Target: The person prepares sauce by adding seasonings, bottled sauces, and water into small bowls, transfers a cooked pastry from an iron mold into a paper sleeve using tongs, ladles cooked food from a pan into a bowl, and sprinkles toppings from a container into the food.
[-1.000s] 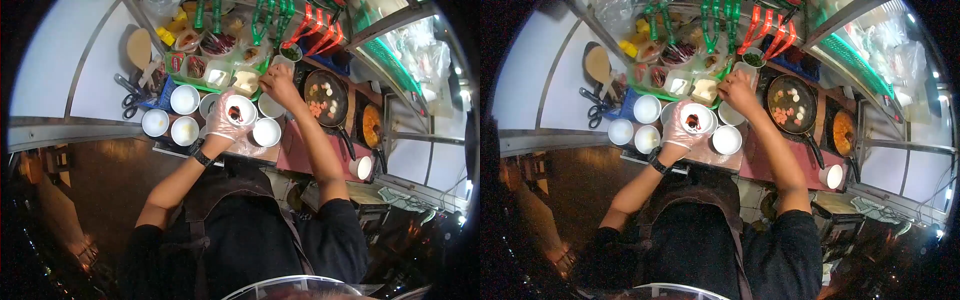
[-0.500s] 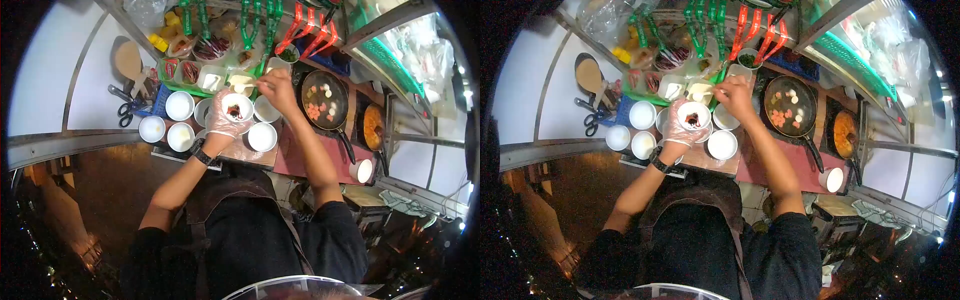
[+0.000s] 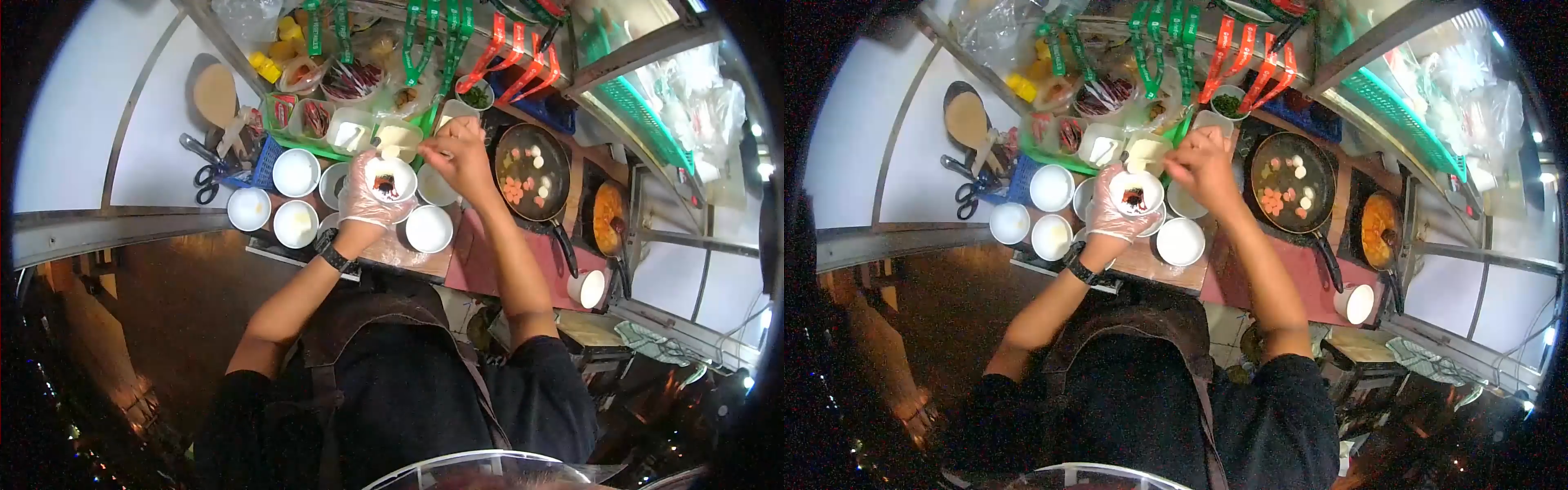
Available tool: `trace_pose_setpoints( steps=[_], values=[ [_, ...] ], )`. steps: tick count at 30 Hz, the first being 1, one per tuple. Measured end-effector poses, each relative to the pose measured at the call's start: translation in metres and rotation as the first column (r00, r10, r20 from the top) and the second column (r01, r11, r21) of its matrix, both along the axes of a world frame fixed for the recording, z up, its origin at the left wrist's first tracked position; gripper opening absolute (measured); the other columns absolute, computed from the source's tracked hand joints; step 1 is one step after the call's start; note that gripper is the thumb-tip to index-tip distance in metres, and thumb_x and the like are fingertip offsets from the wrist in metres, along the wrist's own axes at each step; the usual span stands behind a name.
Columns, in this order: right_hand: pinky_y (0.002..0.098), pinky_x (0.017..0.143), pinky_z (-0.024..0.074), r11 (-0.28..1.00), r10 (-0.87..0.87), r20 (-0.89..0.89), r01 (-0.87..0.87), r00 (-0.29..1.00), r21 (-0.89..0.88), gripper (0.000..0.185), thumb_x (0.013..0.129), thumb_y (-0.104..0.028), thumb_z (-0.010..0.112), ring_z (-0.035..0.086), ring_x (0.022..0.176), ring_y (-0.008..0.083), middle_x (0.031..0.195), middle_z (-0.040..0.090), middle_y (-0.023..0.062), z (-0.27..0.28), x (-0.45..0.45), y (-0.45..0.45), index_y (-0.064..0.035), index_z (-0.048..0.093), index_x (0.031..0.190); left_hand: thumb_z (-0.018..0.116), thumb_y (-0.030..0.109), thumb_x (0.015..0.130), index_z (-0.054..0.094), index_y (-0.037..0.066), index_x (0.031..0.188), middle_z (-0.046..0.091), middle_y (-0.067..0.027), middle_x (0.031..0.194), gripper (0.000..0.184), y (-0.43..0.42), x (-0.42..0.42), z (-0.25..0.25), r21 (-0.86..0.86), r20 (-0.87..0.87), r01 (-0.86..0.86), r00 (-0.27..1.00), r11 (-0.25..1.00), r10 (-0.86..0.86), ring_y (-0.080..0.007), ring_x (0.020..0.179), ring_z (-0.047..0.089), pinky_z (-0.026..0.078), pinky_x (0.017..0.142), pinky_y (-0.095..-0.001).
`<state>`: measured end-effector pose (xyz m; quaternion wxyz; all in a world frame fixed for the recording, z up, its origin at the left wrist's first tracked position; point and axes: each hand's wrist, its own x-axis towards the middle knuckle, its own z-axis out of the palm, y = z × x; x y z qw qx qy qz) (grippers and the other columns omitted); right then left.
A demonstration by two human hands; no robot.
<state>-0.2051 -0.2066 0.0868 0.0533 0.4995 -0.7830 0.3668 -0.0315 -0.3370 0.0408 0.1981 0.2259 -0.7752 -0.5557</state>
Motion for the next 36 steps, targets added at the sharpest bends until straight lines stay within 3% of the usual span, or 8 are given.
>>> trace_pose_setpoints(
  steps=[4,5,9,12,16,24,30,36],
  values=[
    [0.0418,0.087,0.0386,0.997,-0.054,-0.276,0.065,0.96,0.03,0.013,0.073,-0.019,0.084,0.054,0.101,0.0252,0.084,0.059,0.0003,-0.009,0.0,-0.013,-0.0138,0.077,0.083,0.094,0.028,0.061,0.04,0.013,0.141,0.062,-0.0129,0.121,0.098,-0.002,-0.002,-0.022,-0.16,-0.097,-0.074,0.994,0.984,0.059,-0.0277,0.106,0.066,0.055,0.091,-0.0399],
    [0.0444,0.088,0.0404,0.993,-0.005,-0.242,0.033,0.97,0.112,0.015,0.071,-0.018,0.083,0.055,0.103,0.0272,0.089,0.062,0.0006,-0.022,-0.006,-0.013,-0.0127,0.076,0.082,0.095,0.011,0.063,0.031,0.005,0.145,0.052,-0.0135,0.136,0.104,-0.002,0.0,-0.012,0.001,-0.011,0.026,1.0,1.0,-0.026,-0.0238,0.124,0.055,0.047,0.107,-0.0377],
    [0.0423,0.09,0.0386,0.999,-0.038,0.005,0.038,0.999,-0.028,0.011,0.075,-0.016,0.082,0.055,0.101,0.0272,0.084,0.061,0.0027,-0.053,-0.023,-0.009,-0.0115,0.077,0.084,0.096,0.022,0.062,0.034,0.007,0.143,0.052,-0.014,0.133,0.104,-0.003,0.001,-0.019,0.029,-0.131,0.042,0.991,0.999,-0.038,-0.0255,0.119,0.057,0.049,0.1,-0.0391],
    [0.0427,0.09,0.038,1.0,-0.023,0.012,0.023,1.0,0.008,0.012,0.075,-0.017,0.082,0.055,0.1,0.0267,0.083,0.06,0.0026,0.002,-0.005,0.001,-0.0114,0.078,0.085,0.096,0.02,0.062,0.033,0.007,0.145,0.052,-0.014,0.133,0.105,-0.003,0.001,-0.018,0.008,-0.121,0.02,0.992,1.0,-0.019,-0.0262,0.118,0.058,0.049,0.101,-0.0391],
    [0.0426,0.088,0.0383,0.994,-0.076,-0.269,0.095,0.96,0.059,0.012,0.074,-0.017,0.083,0.054,0.099,0.0261,0.081,0.059,0.0014,-0.012,-0.001,-0.01,-0.0105,0.076,0.082,0.096,0.019,0.062,0.031,0.007,0.146,0.052,-0.014,0.134,0.107,-0.002,0.002,-0.012,-0.074,-0.084,-0.005,0.996,0.997,-0.001,-0.0271,0.119,0.058,0.049,0.102,-0.0392],
    [0.0432,0.088,0.0384,0.999,0.027,0.009,-0.027,1.0,0.028,0.013,0.076,-0.019,0.082,0.054,0.1,0.0263,0.084,0.06,0.0013,0.001,-0.003,0.0,-0.0129,0.079,0.087,0.095,0.019,0.062,0.033,0.006,0.145,0.052,-0.0146,0.135,0.105,-0.003,0.003,-0.003,-0.034,-0.064,0.008,0.998,0.999,-0.01,-0.0264,0.12,0.058,0.05,0.101,-0.0392],
    [0.042,0.088,0.0385,0.994,-0.027,-0.277,0.054,0.961,0.09,0.014,0.076,-0.017,0.083,0.054,0.1,0.0256,0.086,0.061,-0.0003,-0.03,-0.009,-0.015,-0.0134,0.079,0.089,0.096,0.025,0.06,0.036,0.008,0.145,0.057,-0.0153,0.133,0.106,-0.002,0.001,-0.019,-0.027,-0.138,-0.029,0.99,0.999,0.025,-0.0291,0.117,0.06,0.05,0.1,-0.041],
    [0.0393,0.087,0.0386,0.998,0.024,0.163,-0.014,0.986,-0.059,0.011,0.079,-0.016,0.081,0.054,0.097,0.025,0.082,0.061,0.001,-0.016,-0.012,-0.001,-0.0115,0.078,0.088,0.096,0.024,0.06,0.036,0.008,0.144,0.056,-0.0153,0.133,0.105,-0.002,0.001,-0.027,-0.031,-0.114,-0.025,0.993,0.999,0.021,-0.0287,0.115,0.062,0.051,0.097,-0.0413]
  ],
)
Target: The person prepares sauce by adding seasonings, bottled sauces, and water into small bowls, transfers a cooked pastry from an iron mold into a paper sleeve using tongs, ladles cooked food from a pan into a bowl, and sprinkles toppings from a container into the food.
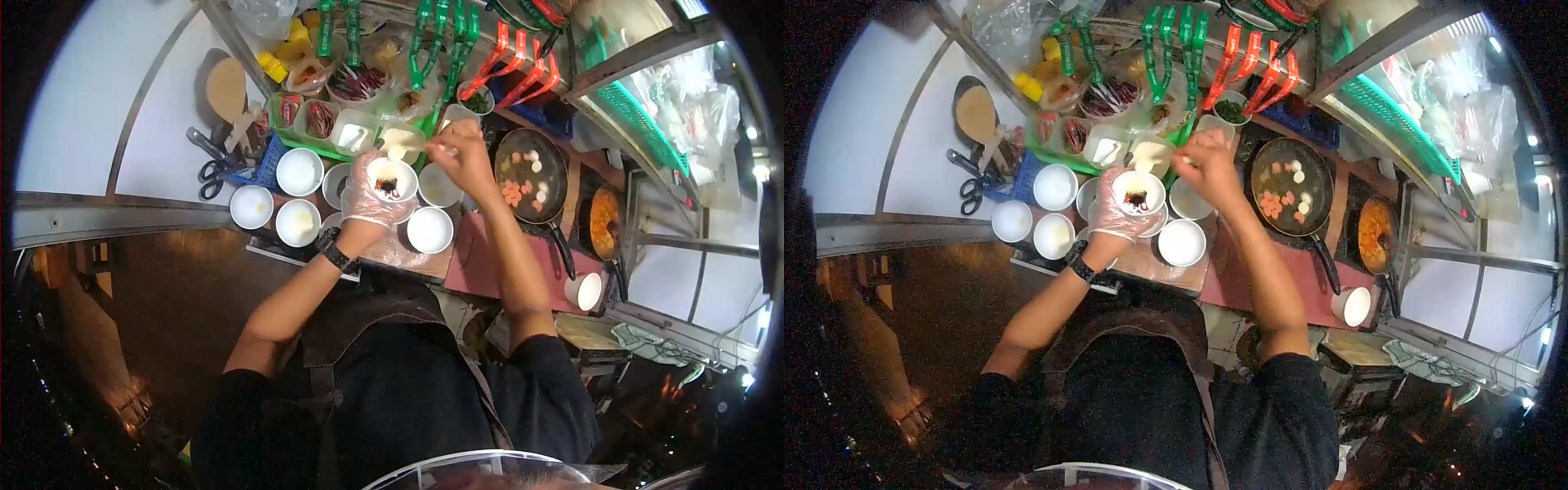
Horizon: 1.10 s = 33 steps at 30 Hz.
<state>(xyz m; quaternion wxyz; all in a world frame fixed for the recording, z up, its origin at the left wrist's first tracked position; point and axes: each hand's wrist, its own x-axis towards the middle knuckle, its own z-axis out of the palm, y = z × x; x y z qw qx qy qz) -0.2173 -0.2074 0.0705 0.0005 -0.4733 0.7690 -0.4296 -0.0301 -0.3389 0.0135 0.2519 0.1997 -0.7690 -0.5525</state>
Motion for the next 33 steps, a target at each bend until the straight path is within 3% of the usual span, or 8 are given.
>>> trace_pose_setpoints(
  steps=[5,9,13,16,22,24,30,33],
  values=[
    [0.0396,0.087,0.0374,0.987,-0.092,-0.433,0.138,0.897,0.076,0.012,0.075,-0.017,0.083,0.054,0.1,0.0252,0.084,0.061,0.0005,0.005,0.01,-0.01,-0.0128,0.078,0.085,0.096,0.02,0.062,0.033,0.007,0.145,0.054,-0.0143,0.133,0.105,0.001,0.002,0.011,0.023,0.046,0.036,0.998,0.999,-0.037,-0.0265,0.117,0.059,0.05,0.101,-0.0399],
    [0.0405,0.087,0.0402,0.995,0.016,-0.304,0.014,0.953,0.096,0.011,0.076,-0.013,0.081,0.055,0.098,0.0256,0.085,0.062,0.0037,-0.03,-0.004,-0.011,-0.0092,0.076,0.085,0.095,0.022,0.062,0.035,0.009,0.143,0.058,-0.0139,0.128,0.101,0.0,0.004,0.019,-0.006,0.043,0.03,0.999,1.0,-0.03,-0.0286,0.116,0.061,0.05,0.1,-0.0404],
    [0.039,0.083,0.0423,1.0,-0.016,-0.104,0.015,0.994,-0.008,0.013,0.077,-0.015,0.082,0.055,0.094,0.0262,0.084,0.062,0.0045,0.009,0.008,-0.001,-0.0068,0.076,0.086,0.094,0.029,0.062,0.041,0.012,0.14,0.062,-0.0153,0.123,0.096,0.001,0.002,0.014,-0.029,0.014,-0.018,1.0,0.999,0.019,-0.0346,0.11,0.064,0.053,0.094,-0.0441],
    [0.0401,0.083,0.0416,0.997,0.003,-0.349,0.023,0.937,0.07,0.013,0.079,-0.018,0.083,0.055,0.094,0.0266,0.086,0.062,0.0035,0.028,0.02,-0.001,-0.0091,0.077,0.086,0.094,0.03,0.062,0.041,0.01,0.141,0.062,-0.0159,0.124,0.097,-0.001,0.001,0.014,-0.048,-0.003,-0.035,0.999,0.998,0.035,-0.0338,0.11,0.064,0.053,0.094,-0.0439],
    [0.0441,0.088,0.0394,0.98,-0.087,-0.364,0.146,0.927,0.137,0.02,0.082,-0.029,0.081,0.054,0.104,0.0271,0.097,0.064,0.0026,0.018,0.018,-0.033,-0.0156,0.079,0.097,0.093,0.027,0.062,0.051,0.009,0.133,0.059,-0.0154,0.123,0.084,0.007,0.04,0.03,0.07,-0.051,0.16,0.986,0.985,-0.157,-0.0341,0.115,0.059,0.048,0.1,-0.0442],
    [0.0455,0.091,0.0392,0.985,-0.007,-0.261,0.051,0.965,0.165,0.026,0.085,-0.037,0.077,0.054,0.108,0.0283,0.102,0.066,0.0061,0.012,0.033,-0.058,-0.0161,0.078,0.102,0.091,0.026,0.061,0.053,0.012,0.13,0.058,-0.014,0.126,0.08,0.006,0.062,0.052,-0.309,0.024,0.288,0.955,0.906,-0.295,-0.0353,0.116,0.059,0.049,0.099,-0.0454],
    [0.0482,0.089,0.0412,0.909,0.14,-0.405,0.044,0.904,0.414,0.03,0.087,-0.039,0.072,0.056,0.102,0.0294,0.105,0.069,0.0085,-0.008,0.062,-0.116,-0.0165,0.079,0.105,0.083,0.028,0.063,0.061,0.021,0.126,0.052,-0.0071,0.136,0.067,0.019,0.109,0.043,-0.441,0.354,0.517,0.851,0.733,-0.388,-0.0297,0.129,0.049,0.037,0.103,-0.051],
    [0.0446,0.089,0.0437,0.869,0.086,-0.519,0.191,0.85,0.457,0.019,0.079,-0.023,0.072,0.061,0.098,0.0285,0.091,0.073,0.0065,-0.011,0.042,-0.119,-0.0135,0.079,0.095,0.086,0.032,0.063,0.063,0.023,0.125,0.052,-0.0056,0.14,0.066,0.02,0.108,0.041,-0.486,0.458,0.601,0.793,0.634,-0.401,-0.0298,0.133,0.046,0.032,0.107,-0.0516]
  ],
)
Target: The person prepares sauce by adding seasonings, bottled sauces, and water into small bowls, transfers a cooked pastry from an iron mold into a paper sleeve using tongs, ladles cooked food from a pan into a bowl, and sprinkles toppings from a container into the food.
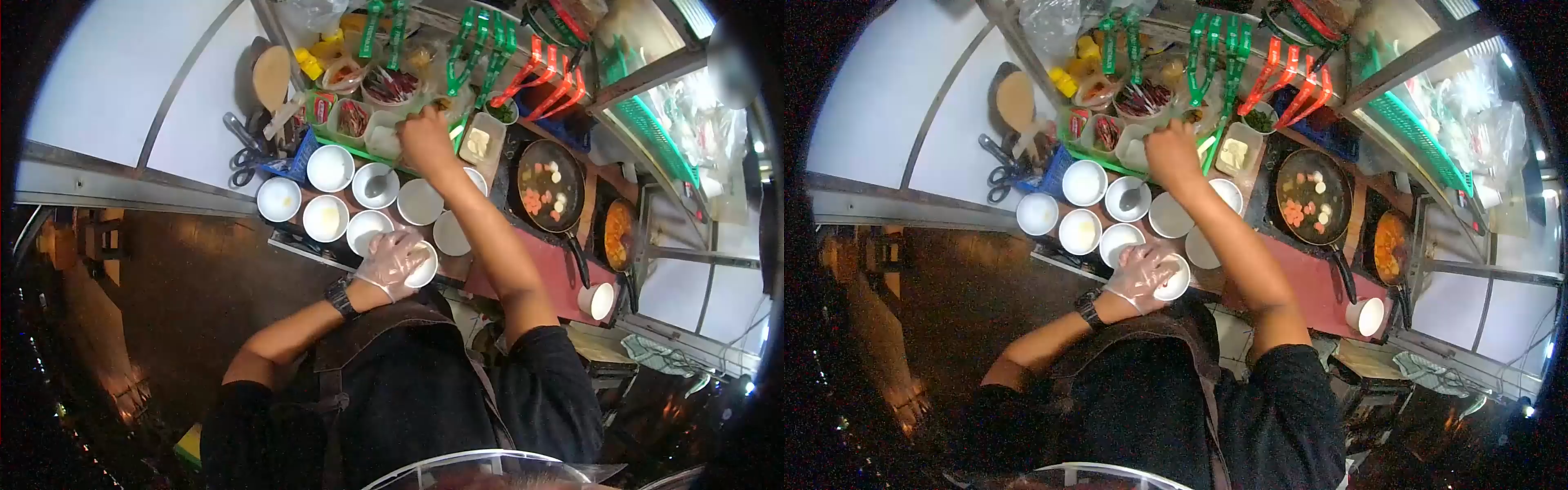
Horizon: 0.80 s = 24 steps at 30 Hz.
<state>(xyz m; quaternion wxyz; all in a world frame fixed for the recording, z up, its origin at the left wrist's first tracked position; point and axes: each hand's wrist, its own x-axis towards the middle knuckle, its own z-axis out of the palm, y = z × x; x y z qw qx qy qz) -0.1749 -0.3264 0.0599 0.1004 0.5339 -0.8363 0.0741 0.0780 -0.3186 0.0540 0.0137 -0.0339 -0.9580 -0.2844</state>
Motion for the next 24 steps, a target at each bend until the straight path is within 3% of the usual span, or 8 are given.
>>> trace_pose_setpoints(
  steps=[5,8,10,13,15,17,20,24],
  values=[
    [0.0433,0.085,0.0462,0.993,0.053,-0.013,-0.054,0.999,-0.107,0.013,0.082,-0.019,0.069,0.061,0.097,0.0309,0.089,0.072,0.0085,-0.01,-0.002,0.001,-0.0117,0.079,0.086,0.086,0.031,0.062,0.065,0.021,0.121,0.051,-0.0052,0.138,0.063,-0.002,0.001,-0.007,-0.113,-0.168,-0.049,0.985,0.992,0.03,-0.0291,0.132,0.046,0.036,0.103,-0.0508],
    [0.0441,0.084,0.0452,0.995,0.052,0.051,-0.048,0.997,-0.087,0.013,0.08,-0.021,0.07,0.06,0.095,0.0313,0.083,0.07,0.0089,-0.016,0.004,-0.006,-0.0114,0.078,0.078,0.084,0.035,0.068,0.064,0.021,0.122,0.05,-0.0066,0.141,0.059,-0.012,0.004,0.006,-0.058,-0.114,-0.01,0.993,0.998,0.003,-0.0291,0.132,0.045,0.035,0.104,-0.0537],
    [0.0448,0.083,0.0442,0.964,-0.074,0.044,0.083,0.996,-0.251,0.015,0.08,-0.022,0.069,0.06,0.092,0.031,0.082,0.07,0.0098,-0.012,0.004,-0.008,-0.0107,0.076,0.074,0.081,0.04,0.074,0.062,0.021,0.124,0.05,-0.0079,0.139,0.057,-0.016,0.005,0.013,0.042,-0.111,-0.073,0.991,0.996,0.078,-0.0316,0.131,0.045,0.035,0.106,-0.0541],
    [0.0449,0.082,0.0434,0.986,-0.005,0.081,0.018,0.997,-0.164,0.016,0.08,-0.023,0.069,0.06,0.09,0.031,0.081,0.07,0.0105,-0.022,0.002,-0.011,-0.0109,0.077,0.074,0.08,0.041,0.079,0.062,0.017,0.127,0.054,-0.0111,0.134,0.056,-0.034,-0.006,0.025,0.099,-0.099,-0.139,0.984,0.985,0.149,-0.0335,0.129,0.048,0.035,0.11,-0.0511],
    [0.0464,0.083,0.0441,0.97,0.005,0.098,0.019,0.995,-0.243,0.017,0.081,-0.022,0.068,0.059,0.089,0.0331,0.08,0.07,0.0123,-0.028,0.01,-0.012,-0.0093,0.076,0.073,0.08,0.03,0.082,0.06,0.014,0.127,0.057,-0.0141,0.126,0.051,-0.052,-0.012,0.025,0.161,-0.259,-0.203,0.936,0.966,0.24,-0.034,0.121,0.055,0.044,0.103,-0.0487],
    [0.0477,0.085,0.0457,0.943,-0.031,0.312,0.131,0.95,-0.305,0.018,0.08,-0.022,0.068,0.061,0.087,0.0365,0.078,0.07,0.0146,-0.031,0.013,-0.011,-0.007,0.077,0.076,0.079,0.021,0.084,0.058,0.009,0.129,0.059,-0.0149,0.12,0.051,-0.072,-0.022,0.024,0.231,-0.347,-0.248,0.882,0.941,0.318,-0.0322,0.111,0.061,0.051,0.093,-0.0428],
    [0.0482,0.083,0.0479,0.848,-0.007,0.471,0.255,0.882,-0.465,0.019,0.08,-0.021,0.068,0.062,0.083,0.0379,0.076,0.07,0.0168,-0.025,-0.001,-0.001,-0.0047,0.078,0.08,0.072,0.01,0.09,0.054,0.005,0.133,0.063,-0.011,0.109,0.046,-0.093,-0.04,0.017,0.41,-0.188,-0.428,0.825,0.806,0.533,-0.0176,0.083,0.065,0.054,0.071,-0.0327],
    [0.0471,0.079,0.0486,0.781,-0.004,0.51,0.321,0.86,-0.536,0.018,0.081,-0.02,0.07,0.063,0.079,0.0347,0.076,0.071,0.0149,-0.01,-0.003,0.014,-0.0043,0.078,0.08,0.068,0.009,0.093,0.047,0.005,0.144,0.063,-0.0084,0.075,0.055,-0.109,-0.068,0.014,0.546,-0.027,-0.486,0.804,0.682,0.594,-0.0183,0.062,0.06,0.051,0.062,-0.0346]
  ],
)
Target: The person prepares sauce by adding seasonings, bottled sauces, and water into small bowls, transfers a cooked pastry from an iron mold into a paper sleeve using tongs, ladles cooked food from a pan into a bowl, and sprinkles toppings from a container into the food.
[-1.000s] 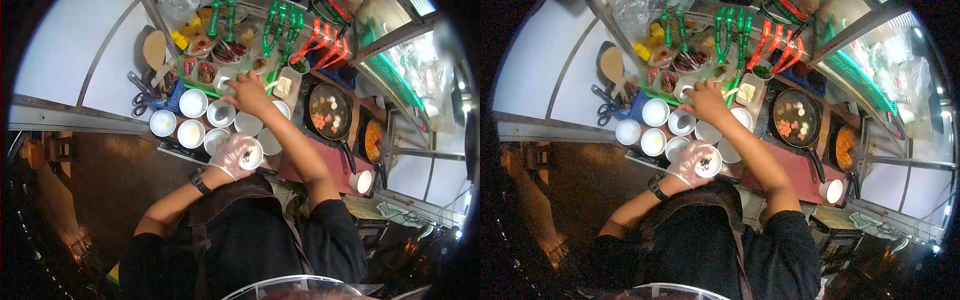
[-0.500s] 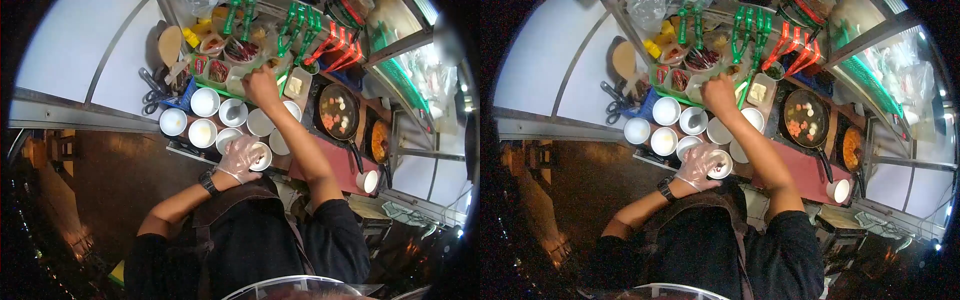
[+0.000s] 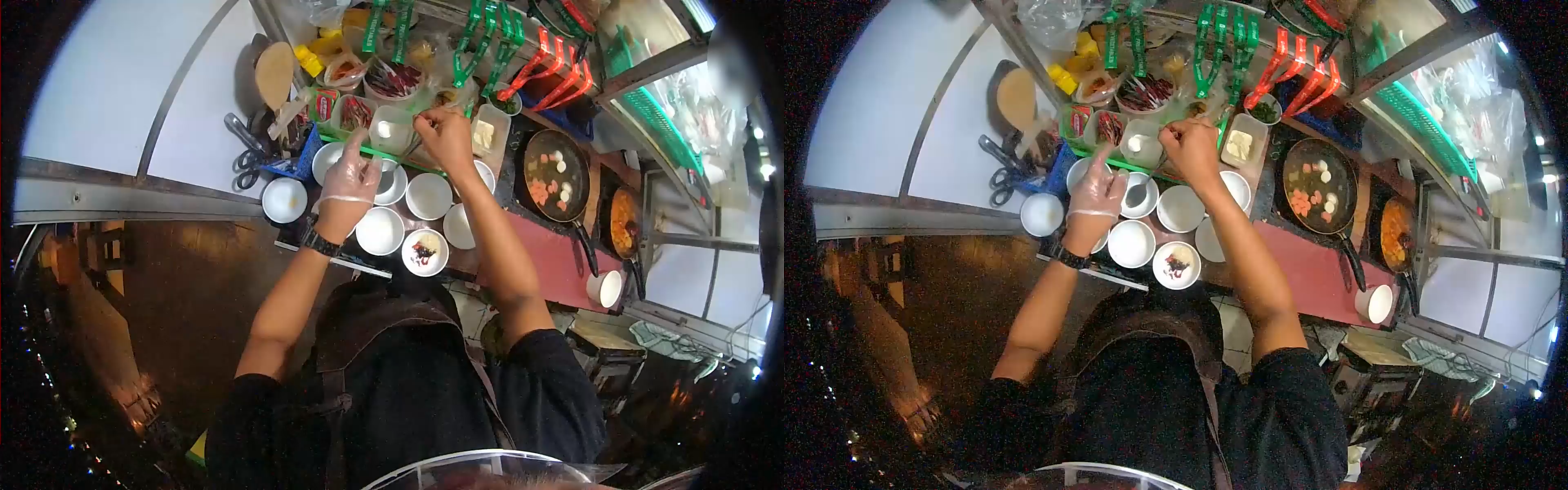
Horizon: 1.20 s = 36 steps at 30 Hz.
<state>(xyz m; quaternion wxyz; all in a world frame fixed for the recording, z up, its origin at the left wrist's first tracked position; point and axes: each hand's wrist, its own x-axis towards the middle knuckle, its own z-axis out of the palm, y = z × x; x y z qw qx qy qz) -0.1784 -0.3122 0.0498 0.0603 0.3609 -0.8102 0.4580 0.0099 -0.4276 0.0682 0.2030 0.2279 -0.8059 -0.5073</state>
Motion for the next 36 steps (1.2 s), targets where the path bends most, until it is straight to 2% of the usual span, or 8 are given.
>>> trace_pose_setpoints(
  steps=[2,5,10,18,25,28,31,36],
  values=[
    [0.0463,0.08,0.0482,1.0,-0.007,0.003,0.007,1.0,0.003,0.018,0.081,-0.021,0.07,0.063,0.079,0.0344,0.076,0.071,0.0141,0.003,0.0,0.004,-0.0044,0.078,0.081,0.064,0.016,0.092,0.038,0.007,0.152,0.068,-0.0212,0.076,0.066,-0.003,-0.012,-0.004,-0.167,0.196,0.059,0.98,0.984,-0.026,-0.0397,0.069,0.067,0.052,0.065,-0.0479],
    [0.0451,0.08,0.0479,1.0,-0.023,-0.024,0.023,0.999,0.01,0.019,0.081,-0.021,0.07,0.062,0.078,0.0337,0.076,0.071,0.0131,0.004,0.001,0.009,-0.0044,0.078,0.081,0.061,0.017,0.091,0.031,0.009,0.157,0.066,-0.0252,0.076,0.073,-0.001,-0.028,-0.01,-0.205,0.266,0.131,0.961,0.97,-0.074,-0.0453,0.072,0.066,0.051,0.066,-0.0516],
    [0.0455,0.079,0.0486,0.999,-0.034,-0.061,0.031,0.998,-0.044,0.019,0.081,-0.022,0.07,0.062,0.077,0.0338,0.075,0.071,0.0135,-0.003,-0.002,0.013,-0.0038,0.078,0.081,0.061,0.014,0.088,0.026,0.01,0.16,0.066,-0.0266,0.076,0.079,0.0,-0.04,-0.025,-0.265,0.191,0.182,0.973,0.947,-0.133,-0.0461,0.073,0.065,0.05,0.068,-0.0546],
    [0.0462,0.078,0.0511,0.996,-0.073,0.208,0.08,0.976,-0.027,0.023,0.081,-0.022,0.068,0.063,0.077,0.0374,0.076,0.071,0.0178,0.002,-0.002,0.017,-0.001,0.076,0.081,0.058,0.012,0.089,0.02,0.016,0.163,0.068,-0.027,0.082,0.083,-0.004,-0.051,-0.05,-0.359,0.457,0.336,0.877,0.871,-0.15,-0.0457,0.075,0.066,0.053,0.071,-0.0544],
    [0.0462,0.081,0.0515,0.994,-0.084,0.236,0.097,0.968,-0.042,0.025,0.082,-0.023,0.065,0.063,0.076,0.0392,0.072,0.069,0.02,0.006,0.001,0.02,-0.0003,0.076,0.082,0.057,0.014,0.089,0.018,0.017,0.163,0.07,-0.0269,0.086,0.084,0.003,-0.053,-0.035,-0.379,0.409,0.337,0.896,0.862,-0.171,-0.0443,0.079,0.069,0.054,0.073,-0.0543],
    [0.046,0.081,0.052,0.992,-0.09,0.301,0.111,0.949,-0.053,0.025,0.082,-0.022,0.064,0.064,0.075,0.0387,0.071,0.068,0.0202,0.005,0.001,0.021,-0.0004,0.076,0.081,0.056,0.013,0.09,0.017,0.019,0.163,0.07,-0.0256,0.086,0.084,0.005,-0.055,-0.031,-0.386,0.543,0.4,0.827,0.831,-0.146,-0.0442,0.077,0.069,0.053,0.071,-0.0539],
    [0.0443,0.073,0.0538,0.993,-0.091,0.216,0.105,0.972,-0.055,0.025,0.082,-0.022,0.064,0.065,0.068,0.0366,0.067,0.068,0.0192,0.006,0.001,0.025,0.0001,0.075,0.08,0.055,0.011,0.09,0.018,0.019,0.163,0.07,-0.0251,0.085,0.083,0.001,-0.052,-0.036,-0.446,0.431,0.302,0.897,0.843,-0.094,-0.0443,0.075,0.068,0.054,0.07,-0.0534],
    [0.0405,0.061,0.0537,0.991,-0.096,0.316,0.121,0.944,-0.059,0.024,0.082,-0.02,0.064,0.067,0.056,0.0323,0.064,0.067,0.0184,0.013,0.007,0.028,0.0009,0.075,0.08,0.058,0.012,0.089,0.018,0.026,0.163,0.069,-0.0254,0.081,0.085,0.0,-0.05,-0.047,-0.471,0.484,0.429,0.856,0.771,-0.181,-0.0437,0.07,0.066,0.052,0.065,-0.054]
  ],
)
